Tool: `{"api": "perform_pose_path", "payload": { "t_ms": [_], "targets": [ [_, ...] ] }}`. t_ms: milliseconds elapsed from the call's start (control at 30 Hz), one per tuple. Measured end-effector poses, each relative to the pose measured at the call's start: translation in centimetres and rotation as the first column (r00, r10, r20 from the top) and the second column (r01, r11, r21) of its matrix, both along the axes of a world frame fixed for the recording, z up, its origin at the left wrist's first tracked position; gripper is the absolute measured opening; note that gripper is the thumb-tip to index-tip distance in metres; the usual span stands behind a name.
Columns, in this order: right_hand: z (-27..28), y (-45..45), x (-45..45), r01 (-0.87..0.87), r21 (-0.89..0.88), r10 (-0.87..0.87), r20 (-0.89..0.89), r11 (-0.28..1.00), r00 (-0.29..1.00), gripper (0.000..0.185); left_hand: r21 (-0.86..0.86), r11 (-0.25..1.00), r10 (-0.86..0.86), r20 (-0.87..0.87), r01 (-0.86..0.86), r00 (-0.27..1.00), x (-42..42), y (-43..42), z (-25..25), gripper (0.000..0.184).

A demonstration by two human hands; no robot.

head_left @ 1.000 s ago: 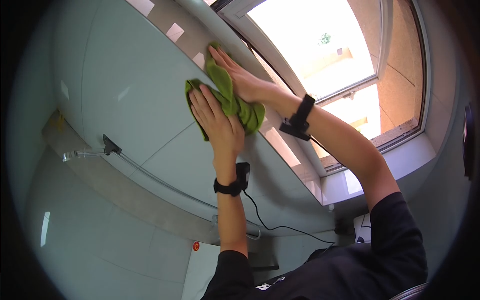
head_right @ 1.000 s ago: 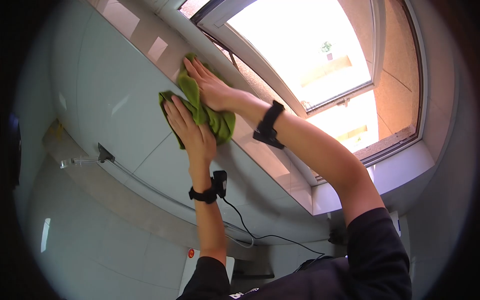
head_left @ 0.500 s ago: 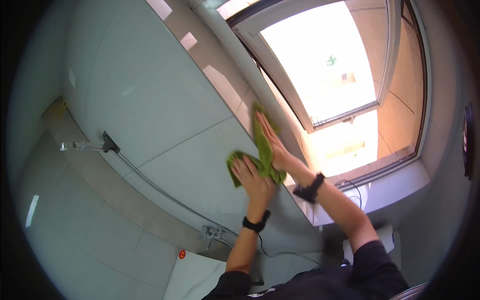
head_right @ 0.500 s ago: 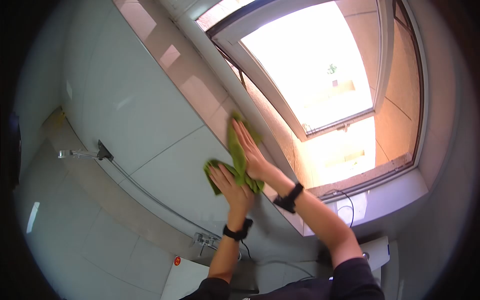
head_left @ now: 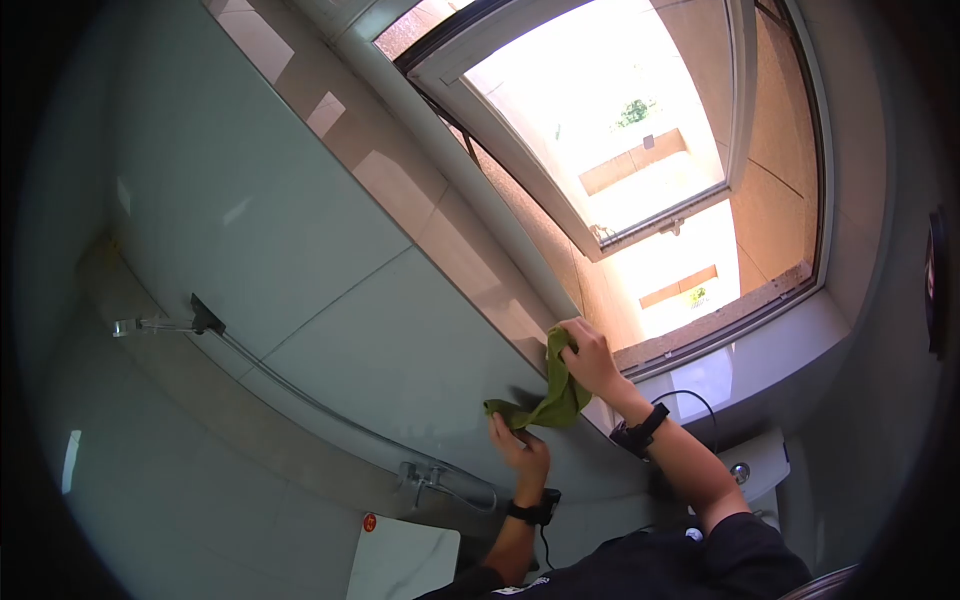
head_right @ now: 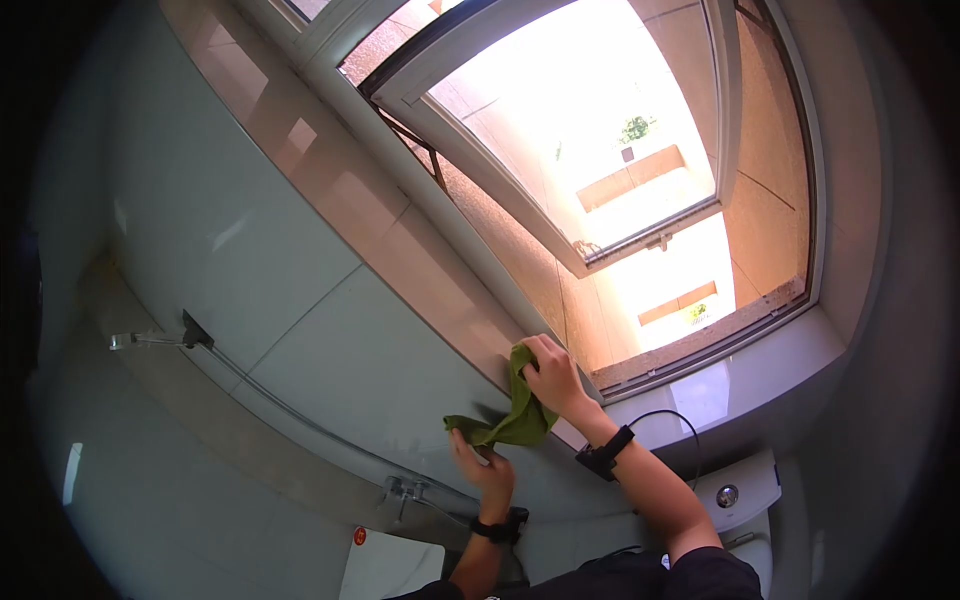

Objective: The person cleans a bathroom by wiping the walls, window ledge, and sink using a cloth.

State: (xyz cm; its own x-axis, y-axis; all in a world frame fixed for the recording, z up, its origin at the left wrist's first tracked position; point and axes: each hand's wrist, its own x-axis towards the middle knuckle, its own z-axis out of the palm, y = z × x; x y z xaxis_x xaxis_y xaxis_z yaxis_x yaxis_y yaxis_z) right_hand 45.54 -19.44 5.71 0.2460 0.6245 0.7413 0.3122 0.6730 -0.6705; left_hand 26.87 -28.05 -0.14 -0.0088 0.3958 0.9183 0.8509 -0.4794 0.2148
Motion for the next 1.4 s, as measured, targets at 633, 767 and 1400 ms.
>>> {"api": "perform_pose_path", "payload": {
  "t_ms": [633,767,1400],
  "targets": [
    [1.7,-1.0,6.7,0.114,-0.288,0.053,0.512,0.951,0.857,0.021,-0.183,0.983,0.045,0.245,0.001,0.968,-3.5,-4.3,4.1,0.011],
    [2.8,-1.6,6.4,0.092,-0.497,0.132,0.398,0.863,0.908,0.022,-0.253,0.963,0.001,0.357,0.095,0.934,-2.4,-4.6,5.6,0.012],
    [16.1,8.7,1.6,0.447,0.476,-0.519,0.022,0.757,0.855,0.061,0.248,0.969,-0.002,-0.099,0.027,0.995,3.0,4.6,14.9,0.049]
  ]
}}
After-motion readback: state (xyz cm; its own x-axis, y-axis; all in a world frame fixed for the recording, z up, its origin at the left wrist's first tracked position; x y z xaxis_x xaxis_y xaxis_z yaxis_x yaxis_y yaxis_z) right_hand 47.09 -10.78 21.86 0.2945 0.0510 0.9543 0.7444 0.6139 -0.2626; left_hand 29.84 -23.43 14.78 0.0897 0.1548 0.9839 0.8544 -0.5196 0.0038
